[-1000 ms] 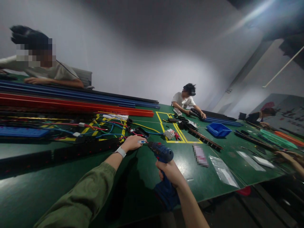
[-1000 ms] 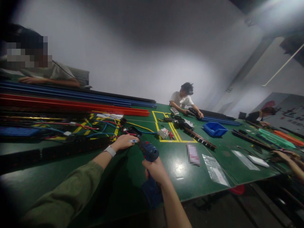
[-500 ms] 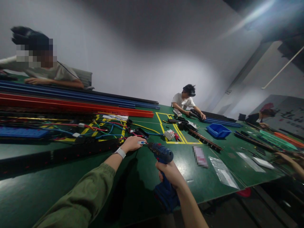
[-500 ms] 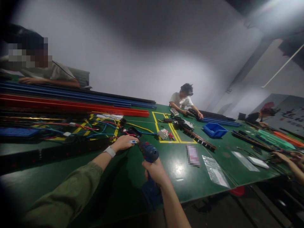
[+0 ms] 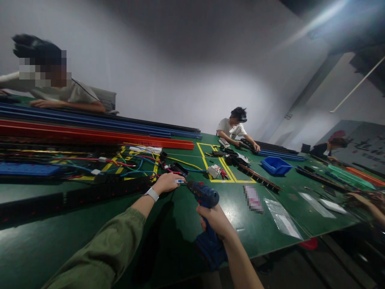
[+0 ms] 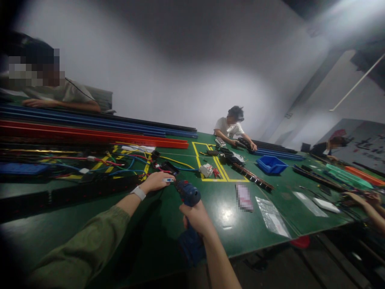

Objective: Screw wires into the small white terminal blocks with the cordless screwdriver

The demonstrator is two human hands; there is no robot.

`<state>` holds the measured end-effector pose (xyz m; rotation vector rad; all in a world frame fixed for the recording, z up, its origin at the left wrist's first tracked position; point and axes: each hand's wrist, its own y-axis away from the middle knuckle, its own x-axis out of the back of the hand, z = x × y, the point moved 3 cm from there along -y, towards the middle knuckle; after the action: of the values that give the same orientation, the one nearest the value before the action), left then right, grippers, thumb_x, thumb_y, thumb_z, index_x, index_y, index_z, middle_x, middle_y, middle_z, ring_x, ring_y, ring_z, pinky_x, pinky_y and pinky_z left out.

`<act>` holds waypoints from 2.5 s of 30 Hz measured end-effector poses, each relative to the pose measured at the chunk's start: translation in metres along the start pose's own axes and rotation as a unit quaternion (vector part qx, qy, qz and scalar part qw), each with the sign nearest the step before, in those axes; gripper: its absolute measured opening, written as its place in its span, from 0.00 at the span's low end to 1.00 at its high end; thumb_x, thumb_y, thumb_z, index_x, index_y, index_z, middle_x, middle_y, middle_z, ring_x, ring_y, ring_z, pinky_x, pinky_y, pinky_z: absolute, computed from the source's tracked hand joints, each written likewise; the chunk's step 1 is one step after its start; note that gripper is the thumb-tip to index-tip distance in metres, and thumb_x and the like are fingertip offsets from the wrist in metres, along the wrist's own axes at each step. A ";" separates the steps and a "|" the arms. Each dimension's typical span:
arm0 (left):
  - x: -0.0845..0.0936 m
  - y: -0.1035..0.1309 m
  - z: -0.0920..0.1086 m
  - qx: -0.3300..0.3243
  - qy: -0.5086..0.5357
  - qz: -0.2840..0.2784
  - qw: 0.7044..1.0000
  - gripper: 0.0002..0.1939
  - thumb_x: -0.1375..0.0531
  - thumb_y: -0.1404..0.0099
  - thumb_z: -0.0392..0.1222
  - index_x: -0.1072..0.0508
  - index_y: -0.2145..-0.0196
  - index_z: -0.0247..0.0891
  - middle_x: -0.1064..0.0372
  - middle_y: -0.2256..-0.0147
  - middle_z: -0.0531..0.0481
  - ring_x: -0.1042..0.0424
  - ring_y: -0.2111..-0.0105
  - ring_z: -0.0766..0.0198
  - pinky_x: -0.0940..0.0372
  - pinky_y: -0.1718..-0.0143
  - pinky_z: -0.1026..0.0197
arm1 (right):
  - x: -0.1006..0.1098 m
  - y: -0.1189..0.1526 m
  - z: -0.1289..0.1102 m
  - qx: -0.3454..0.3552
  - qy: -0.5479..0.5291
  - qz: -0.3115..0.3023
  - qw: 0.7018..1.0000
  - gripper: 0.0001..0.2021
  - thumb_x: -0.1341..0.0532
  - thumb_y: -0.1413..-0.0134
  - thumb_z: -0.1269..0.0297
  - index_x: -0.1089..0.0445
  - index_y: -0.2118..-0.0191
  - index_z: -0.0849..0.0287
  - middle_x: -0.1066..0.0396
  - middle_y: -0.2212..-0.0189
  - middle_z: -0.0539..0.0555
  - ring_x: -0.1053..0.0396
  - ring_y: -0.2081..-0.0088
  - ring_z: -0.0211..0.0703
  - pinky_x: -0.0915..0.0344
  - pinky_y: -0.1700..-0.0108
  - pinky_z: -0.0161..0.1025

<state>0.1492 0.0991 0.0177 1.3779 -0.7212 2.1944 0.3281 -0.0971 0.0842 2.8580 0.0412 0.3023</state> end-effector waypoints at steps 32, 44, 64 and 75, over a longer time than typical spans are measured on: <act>0.002 0.001 0.001 0.014 0.006 -0.010 1.000 0.20 0.44 0.38 0.47 0.28 0.49 0.60 0.28 0.49 0.59 0.30 0.48 0.59 0.40 0.48 0.60 | 0.000 0.004 -0.003 -0.004 0.016 0.001 1.000 0.05 0.41 0.53 0.65 0.36 0.68 0.58 0.41 0.90 0.42 0.41 0.86 0.36 0.45 0.81 0.33; 0.003 0.001 0.002 0.021 0.011 -0.014 1.000 0.20 0.44 0.38 0.47 0.28 0.49 0.61 0.28 0.48 0.60 0.31 0.48 0.59 0.40 0.47 0.61 | 0.000 0.004 -0.003 0.008 0.020 -0.005 1.000 0.05 0.41 0.53 0.63 0.36 0.70 0.59 0.41 0.90 0.42 0.41 0.86 0.36 0.46 0.81 0.33; 0.002 0.001 0.003 0.021 0.011 -0.015 1.000 0.20 0.45 0.39 0.46 0.28 0.49 0.61 0.27 0.49 0.60 0.30 0.49 0.59 0.40 0.48 0.61 | -0.001 0.008 -0.007 0.000 0.028 0.007 1.000 0.05 0.42 0.53 0.63 0.36 0.69 0.58 0.42 0.90 0.42 0.42 0.87 0.35 0.47 0.80 0.32; 0.001 0.001 0.001 0.010 0.009 -0.010 1.000 0.20 0.45 0.38 0.47 0.27 0.49 0.61 0.28 0.49 0.60 0.30 0.49 0.59 0.39 0.49 0.60 | -0.001 0.006 -0.003 -0.010 0.017 0.006 1.000 0.06 0.41 0.54 0.63 0.36 0.69 0.58 0.42 0.90 0.42 0.42 0.87 0.35 0.46 0.81 0.32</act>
<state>0.1491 0.0980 0.0192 1.3684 -0.6788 2.2017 0.3266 -0.1021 0.0885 2.8350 0.0288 0.3507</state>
